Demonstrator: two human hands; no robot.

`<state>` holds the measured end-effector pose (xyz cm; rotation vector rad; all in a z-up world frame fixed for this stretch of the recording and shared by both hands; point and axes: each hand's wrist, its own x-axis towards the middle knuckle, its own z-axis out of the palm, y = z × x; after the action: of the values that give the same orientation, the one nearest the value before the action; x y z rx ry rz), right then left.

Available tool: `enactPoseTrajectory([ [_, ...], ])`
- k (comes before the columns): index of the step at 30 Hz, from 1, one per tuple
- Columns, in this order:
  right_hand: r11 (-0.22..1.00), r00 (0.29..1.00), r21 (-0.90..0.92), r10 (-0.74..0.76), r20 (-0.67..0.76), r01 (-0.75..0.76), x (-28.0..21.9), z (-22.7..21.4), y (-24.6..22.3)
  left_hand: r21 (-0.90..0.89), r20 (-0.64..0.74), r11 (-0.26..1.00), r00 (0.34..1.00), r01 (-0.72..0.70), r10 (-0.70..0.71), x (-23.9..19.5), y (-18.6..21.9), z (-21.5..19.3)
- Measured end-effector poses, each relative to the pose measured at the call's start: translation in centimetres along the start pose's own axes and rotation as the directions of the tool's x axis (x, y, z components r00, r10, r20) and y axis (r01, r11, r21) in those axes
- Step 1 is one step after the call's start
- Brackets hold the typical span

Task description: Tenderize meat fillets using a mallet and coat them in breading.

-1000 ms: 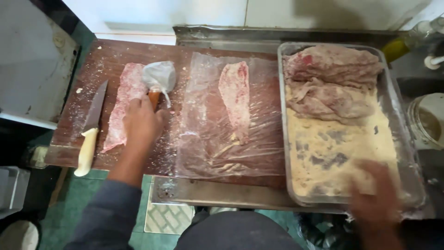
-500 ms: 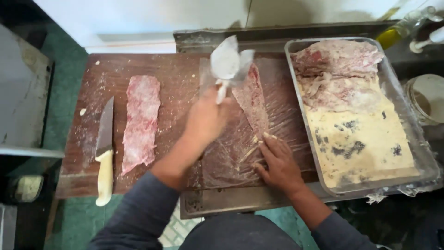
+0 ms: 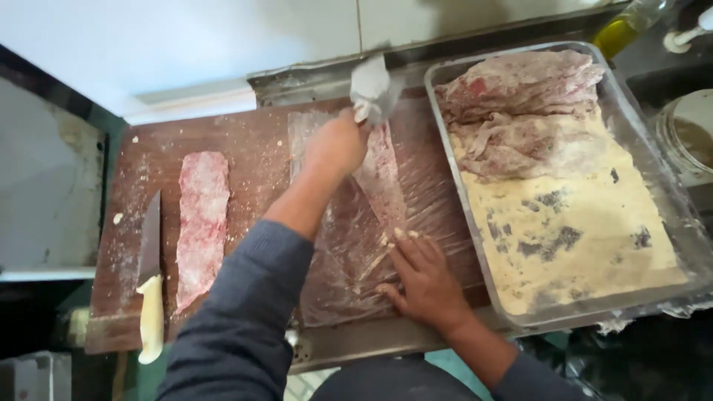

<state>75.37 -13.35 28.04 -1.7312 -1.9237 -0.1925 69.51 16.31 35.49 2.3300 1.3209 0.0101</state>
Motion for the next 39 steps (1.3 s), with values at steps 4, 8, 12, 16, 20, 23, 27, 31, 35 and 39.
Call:
enactPoseTrajectory([
  [4,0.994,0.991,0.080,0.069,0.115,-0.079,1.3,-2.6,-1.6,-0.182,-0.151,0.983,0.989,-0.029,0.002,-6.6,4.4,-3.9],
  [8,0.981,0.993,0.159,0.097,0.070,-0.107,0.9,-2.2,-1.6,-0.398,-0.272,0.900,0.960,-0.180,0.071,-9.7,0.5,1.3],
  [12,0.947,0.996,0.308,0.085,0.031,-0.091,0.5,-4.5,-1.7,-0.351,-0.059,0.931,0.990,0.103,-0.131,-15.8,-0.7,0.8],
  [16,0.897,0.999,0.440,0.038,0.017,-0.041,1.1,-14.3,2.5,-0.528,0.024,0.836,0.986,0.151,-0.163,-22.3,-3.7,0.1],
  [20,0.907,0.921,-0.287,0.360,0.151,-0.307,-3.7,-14.7,18.6,-0.480,0.102,0.819,0.947,0.315,-0.305,-27.3,-8.3,1.7],
  [23,0.802,0.825,-0.470,0.516,0.230,-0.370,-7.0,-15.1,25.2,-0.444,0.102,0.845,0.953,0.299,-0.284,-28.7,-10.4,3.4],
  [27,0.801,0.789,-0.534,0.502,0.354,-0.270,-10.9,-14.7,23.8,-0.554,0.182,0.710,0.895,0.435,-0.407,-31.2,-6.6,-0.3],
  [31,0.813,0.759,-0.221,0.583,0.291,-0.539,-11.8,-15.8,21.5,-0.481,0.046,0.843,0.966,0.243,-0.253,-32.5,-8.5,-0.4],
  [35,0.588,0.469,-0.333,0.800,0.374,-0.737,-9.1,-16.9,20.1,-0.478,0.083,0.831,0.956,0.285,-0.280,-34.3,-10.2,-0.2],
  [39,0.676,0.538,-0.182,0.697,0.475,-0.714,2.5,-15.8,13.5,-0.563,0.211,0.680,0.877,0.471,-0.433,-34.9,-10.4,-1.2],
])
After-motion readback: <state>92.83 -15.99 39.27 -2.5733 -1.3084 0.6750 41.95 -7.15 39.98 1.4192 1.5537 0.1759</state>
